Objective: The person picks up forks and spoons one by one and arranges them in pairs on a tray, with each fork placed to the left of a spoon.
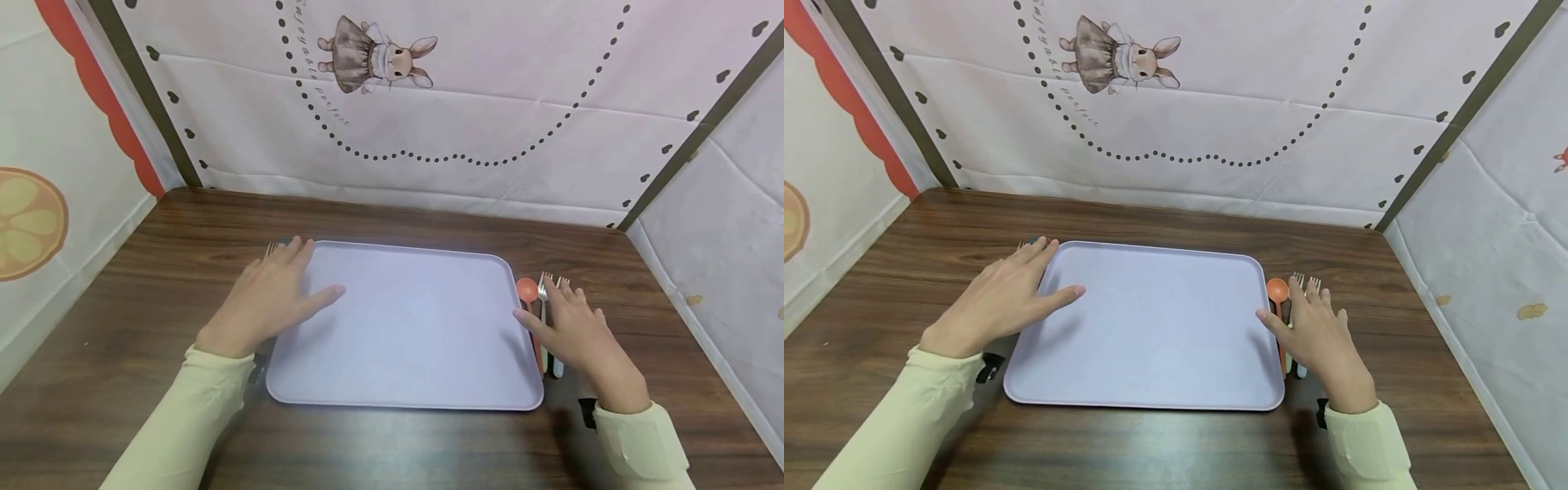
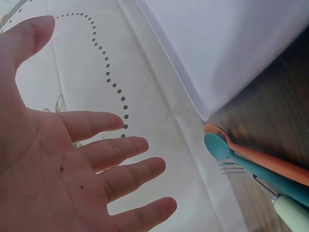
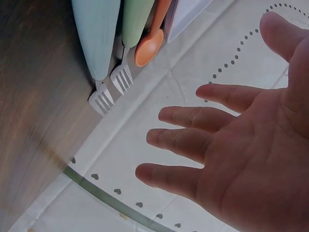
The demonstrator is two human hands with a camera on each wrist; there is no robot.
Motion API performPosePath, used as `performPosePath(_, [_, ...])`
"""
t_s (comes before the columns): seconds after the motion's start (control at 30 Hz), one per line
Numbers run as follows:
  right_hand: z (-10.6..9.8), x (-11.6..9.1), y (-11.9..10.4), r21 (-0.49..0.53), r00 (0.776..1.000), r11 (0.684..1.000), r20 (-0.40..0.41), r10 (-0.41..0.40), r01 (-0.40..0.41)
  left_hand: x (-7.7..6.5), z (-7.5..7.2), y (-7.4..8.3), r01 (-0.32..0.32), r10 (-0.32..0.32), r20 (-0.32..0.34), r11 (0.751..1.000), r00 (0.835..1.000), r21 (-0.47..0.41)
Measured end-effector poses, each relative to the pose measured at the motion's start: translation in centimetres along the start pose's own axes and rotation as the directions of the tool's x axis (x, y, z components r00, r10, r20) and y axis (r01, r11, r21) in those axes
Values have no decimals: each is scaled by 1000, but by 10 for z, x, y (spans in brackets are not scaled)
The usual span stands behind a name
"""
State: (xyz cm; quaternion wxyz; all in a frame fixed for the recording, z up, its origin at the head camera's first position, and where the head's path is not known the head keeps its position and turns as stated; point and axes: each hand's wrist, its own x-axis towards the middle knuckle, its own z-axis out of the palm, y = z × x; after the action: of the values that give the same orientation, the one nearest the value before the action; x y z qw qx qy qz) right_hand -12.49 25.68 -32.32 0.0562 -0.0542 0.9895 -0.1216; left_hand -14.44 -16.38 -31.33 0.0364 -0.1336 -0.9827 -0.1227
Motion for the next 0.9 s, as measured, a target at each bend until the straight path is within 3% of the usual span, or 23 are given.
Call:
performPosePath(0.3, [2,-3,7,18,999,999,-24,-40,40,1,2,1,-16,16,-2,1000,1000,-18])
performPosePath(0.9, [4,-9,13,-27,999,999,-41,-19,18,-3,5,-8,-6,12,79,997,997,-81])
